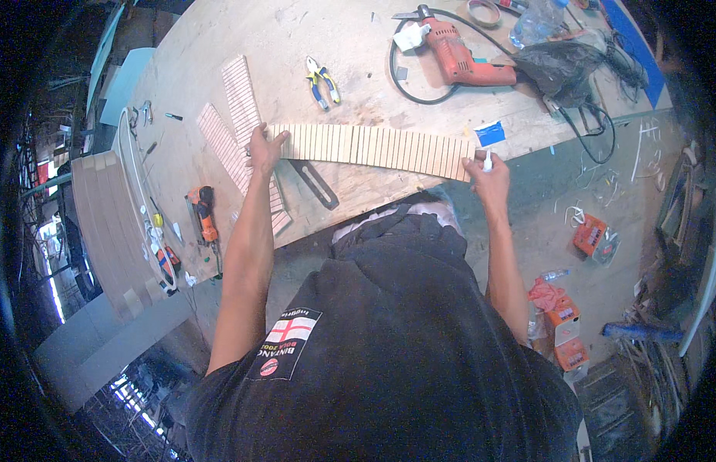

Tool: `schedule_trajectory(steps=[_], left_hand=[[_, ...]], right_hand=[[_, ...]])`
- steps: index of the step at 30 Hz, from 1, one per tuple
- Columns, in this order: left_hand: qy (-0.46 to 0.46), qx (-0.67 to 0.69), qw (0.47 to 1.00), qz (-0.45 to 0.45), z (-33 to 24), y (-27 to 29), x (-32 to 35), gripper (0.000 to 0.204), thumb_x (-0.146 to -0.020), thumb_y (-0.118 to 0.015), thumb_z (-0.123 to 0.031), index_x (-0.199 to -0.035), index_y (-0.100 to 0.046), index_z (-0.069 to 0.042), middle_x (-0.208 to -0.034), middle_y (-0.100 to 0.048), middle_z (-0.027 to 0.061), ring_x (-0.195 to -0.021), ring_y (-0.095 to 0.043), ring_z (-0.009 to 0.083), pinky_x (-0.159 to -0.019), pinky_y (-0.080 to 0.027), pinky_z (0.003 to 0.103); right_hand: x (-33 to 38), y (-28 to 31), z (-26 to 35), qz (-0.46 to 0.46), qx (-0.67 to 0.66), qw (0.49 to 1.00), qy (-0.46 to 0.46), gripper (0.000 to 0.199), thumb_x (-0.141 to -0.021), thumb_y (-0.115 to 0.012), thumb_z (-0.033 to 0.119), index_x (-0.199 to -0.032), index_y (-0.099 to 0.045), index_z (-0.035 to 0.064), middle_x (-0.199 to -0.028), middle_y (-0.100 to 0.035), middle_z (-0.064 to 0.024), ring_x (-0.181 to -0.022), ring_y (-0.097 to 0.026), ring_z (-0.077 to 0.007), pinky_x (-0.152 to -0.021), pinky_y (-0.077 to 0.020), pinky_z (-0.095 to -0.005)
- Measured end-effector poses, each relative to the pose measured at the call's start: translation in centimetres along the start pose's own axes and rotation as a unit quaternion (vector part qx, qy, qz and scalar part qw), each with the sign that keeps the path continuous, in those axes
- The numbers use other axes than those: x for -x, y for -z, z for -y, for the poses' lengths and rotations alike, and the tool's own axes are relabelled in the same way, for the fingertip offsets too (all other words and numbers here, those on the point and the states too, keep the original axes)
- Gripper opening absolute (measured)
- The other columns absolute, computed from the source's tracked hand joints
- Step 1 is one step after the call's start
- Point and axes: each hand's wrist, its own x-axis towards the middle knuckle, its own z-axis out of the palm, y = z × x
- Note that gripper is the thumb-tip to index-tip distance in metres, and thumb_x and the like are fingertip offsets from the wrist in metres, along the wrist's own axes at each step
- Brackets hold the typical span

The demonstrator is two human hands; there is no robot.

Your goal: The person applies glue to the edges of thin wooden strips and joins them side-by-side on a workbench to form a curved panel. They repeatedly pick up strips, apply adhesive, and press them into place, gradually building a larger curved assembly.

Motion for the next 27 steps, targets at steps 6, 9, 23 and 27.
schedule_trajectory(steps=[6, 9, 23, 27], left_hand=[[0.025, 0.183, 0.980, 0.067, 0.7, 0.8, -1.4, 0.053, -0.081, -0.087, -0.012, -0.125, -0.063, 0.004, -0.114, -0.069, 0.0167, -0.107, -0.066, 0.0236, -0.092, -0.054, 0.036], [0.030, 0.255, 0.965, 0.062, 0.4, 0.8, -0.7, 0.041, -0.084, -0.083, -0.002, -0.120, -0.062, 0.002, -0.104, -0.070, 0.0120, -0.096, -0.068, 0.0173, -0.083, -0.056, 0.030], [0.051, 0.441, 0.882, 0.159, -2.4, 3.2, 3.0, 0.034, -0.087, -0.074, 0.013, -0.110, -0.057, -0.005, -0.099, -0.070, 0.0054, -0.088, -0.067, 0.0108, -0.079, -0.056, 0.025], [0.059, 0.485, 0.855, 0.178, -1.8, 3.8, 5.2, 0.035, -0.086, -0.073, 0.014, -0.107, -0.055, -0.007, -0.106, -0.069, 0.0066, -0.096, -0.067, 0.0125, -0.084, -0.056, 0.026]], right_hand=[[-0.7, 0.7, 0.8, 0.023, -0.047, 0.998, -0.041, 0.029, -0.086, -0.082, 0.015, -0.108, -0.072, -0.0001, -0.083, -0.072, -0.0013, -0.065, -0.062, -0.0077, -0.051, -0.0462, -0.0249], [-0.7, 1.2, 1.6, 0.009, -0.060, 0.997, -0.040, 0.026, -0.086, -0.082, 0.014, -0.108, -0.073, 0.0022, -0.084, -0.072, 0.0002, -0.064, -0.058, -0.0058, -0.052, -0.0426, -0.0235], [-1.5, 3.5, 1.0, -0.048, -0.053, 0.997, -0.016, 0.038, -0.089, -0.081, 0.017, -0.121, -0.069, 0.0009, -0.087, -0.067, 0.0021, -0.060, -0.049, -0.0043, -0.051, -0.0361, -0.0214], [-1.6, 4.4, 1.2, -0.026, -0.049, 0.998, -0.019, 0.040, -0.086, -0.083, 0.017, -0.120, -0.070, 0.0008, -0.087, -0.067, 0.0016, -0.062, -0.052, -0.0060, -0.054, -0.0399, -0.0229]])
